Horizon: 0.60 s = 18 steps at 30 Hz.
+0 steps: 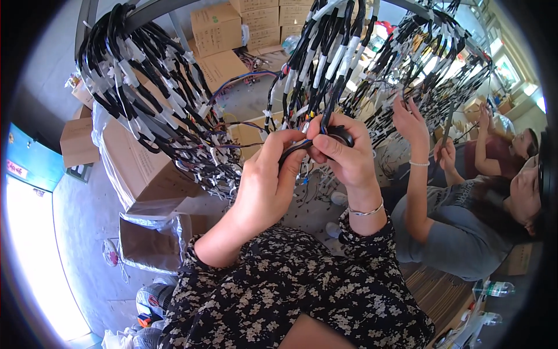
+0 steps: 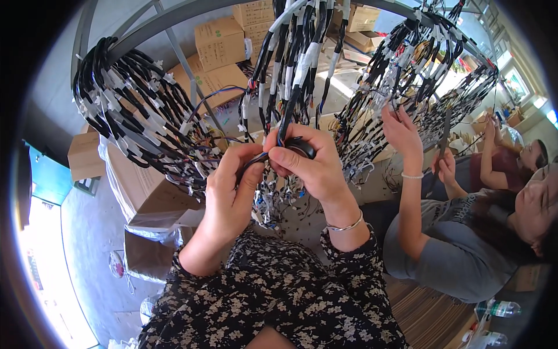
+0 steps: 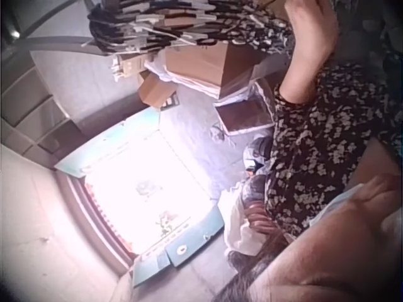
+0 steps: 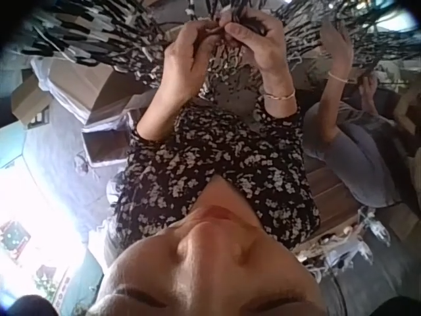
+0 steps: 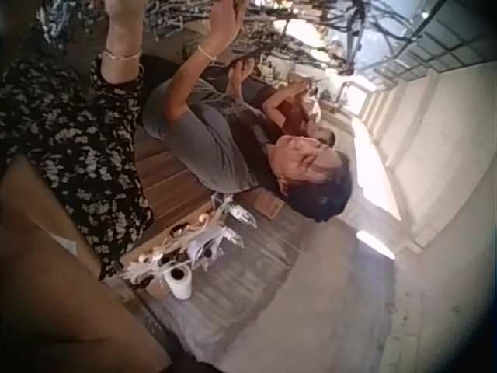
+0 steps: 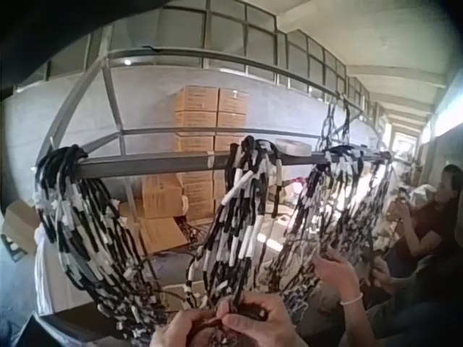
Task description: Wrap bundles of electrical wires with tape and measure their lengths using a ruler.
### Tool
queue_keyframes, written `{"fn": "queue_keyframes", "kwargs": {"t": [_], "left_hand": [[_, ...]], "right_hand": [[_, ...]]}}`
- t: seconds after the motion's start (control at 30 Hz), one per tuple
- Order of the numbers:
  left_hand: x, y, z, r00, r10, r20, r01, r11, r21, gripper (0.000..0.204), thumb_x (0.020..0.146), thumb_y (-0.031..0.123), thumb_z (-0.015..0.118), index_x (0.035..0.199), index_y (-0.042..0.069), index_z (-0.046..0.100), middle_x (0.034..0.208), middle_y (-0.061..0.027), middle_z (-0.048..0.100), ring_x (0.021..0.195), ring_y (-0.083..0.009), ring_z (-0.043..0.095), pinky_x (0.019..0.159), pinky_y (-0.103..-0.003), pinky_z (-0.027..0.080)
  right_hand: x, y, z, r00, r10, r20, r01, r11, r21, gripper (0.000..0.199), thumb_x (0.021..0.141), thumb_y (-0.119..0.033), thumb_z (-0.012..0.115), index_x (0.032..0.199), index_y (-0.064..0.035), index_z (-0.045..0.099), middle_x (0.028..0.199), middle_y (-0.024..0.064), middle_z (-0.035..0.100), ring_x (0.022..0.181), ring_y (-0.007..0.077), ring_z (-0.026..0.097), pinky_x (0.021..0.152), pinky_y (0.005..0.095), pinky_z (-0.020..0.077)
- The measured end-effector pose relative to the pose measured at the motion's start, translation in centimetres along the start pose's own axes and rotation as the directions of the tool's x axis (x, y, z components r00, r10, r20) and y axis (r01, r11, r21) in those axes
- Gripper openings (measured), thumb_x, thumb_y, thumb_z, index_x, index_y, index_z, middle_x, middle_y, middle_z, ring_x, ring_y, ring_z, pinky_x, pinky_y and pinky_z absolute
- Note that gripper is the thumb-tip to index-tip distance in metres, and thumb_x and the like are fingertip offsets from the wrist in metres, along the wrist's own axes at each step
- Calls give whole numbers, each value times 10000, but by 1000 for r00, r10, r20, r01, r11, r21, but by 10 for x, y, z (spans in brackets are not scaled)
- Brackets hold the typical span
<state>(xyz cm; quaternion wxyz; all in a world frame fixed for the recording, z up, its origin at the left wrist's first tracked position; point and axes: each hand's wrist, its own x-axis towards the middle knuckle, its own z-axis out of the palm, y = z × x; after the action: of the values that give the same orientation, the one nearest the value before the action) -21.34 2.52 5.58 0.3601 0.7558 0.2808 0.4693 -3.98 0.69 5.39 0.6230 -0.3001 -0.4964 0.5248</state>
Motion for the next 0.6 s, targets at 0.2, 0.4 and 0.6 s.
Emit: {"fn": "queue_keyframes", "kwargs": {"t": [0.2, 0.4, 0.6], "left_hand": [[9, 11, -16, 976, -53, 209, 33, 995, 97, 220, 975, 128, 543, 1100, -32, 461, 937, -266, 648, 825, -475, 629, 656, -502, 502], [19, 9, -23, 920, -98, 380, 101, 995, 13, 203, 993, 186, 545, 1016, -14, 524, 853, -213, 637, 704, -400, 620, 596, -424, 474], [15, -15, -11, 912, -164, 376, 290, 907, -307, 193, 995, 175, 562, 1019, -15, 583, 741, -112, 559, 664, -142, 467, 617, -301, 429]], "right_hand": [[-3, 0, -1, 998, -60, -13, 59, 994, -87, 170, 903, -136, 696, 944, 19, 637, 748, 14, 592, 625, 70, 515, 557, 215, 403], [-5, -1, -10, 999, -50, 6, 50, 995, -87, 172, 888, -131, 708, 947, 17, 644, 787, 15, 609, 642, 71, 516, 576, 208, 404], [-3, 1, -11, 1000, -12, -20, 10, 992, -128, 171, 875, -118, 711, 960, 21, 658, 849, 23, 624, 702, 79, 544, 633, 215, 441]]}}
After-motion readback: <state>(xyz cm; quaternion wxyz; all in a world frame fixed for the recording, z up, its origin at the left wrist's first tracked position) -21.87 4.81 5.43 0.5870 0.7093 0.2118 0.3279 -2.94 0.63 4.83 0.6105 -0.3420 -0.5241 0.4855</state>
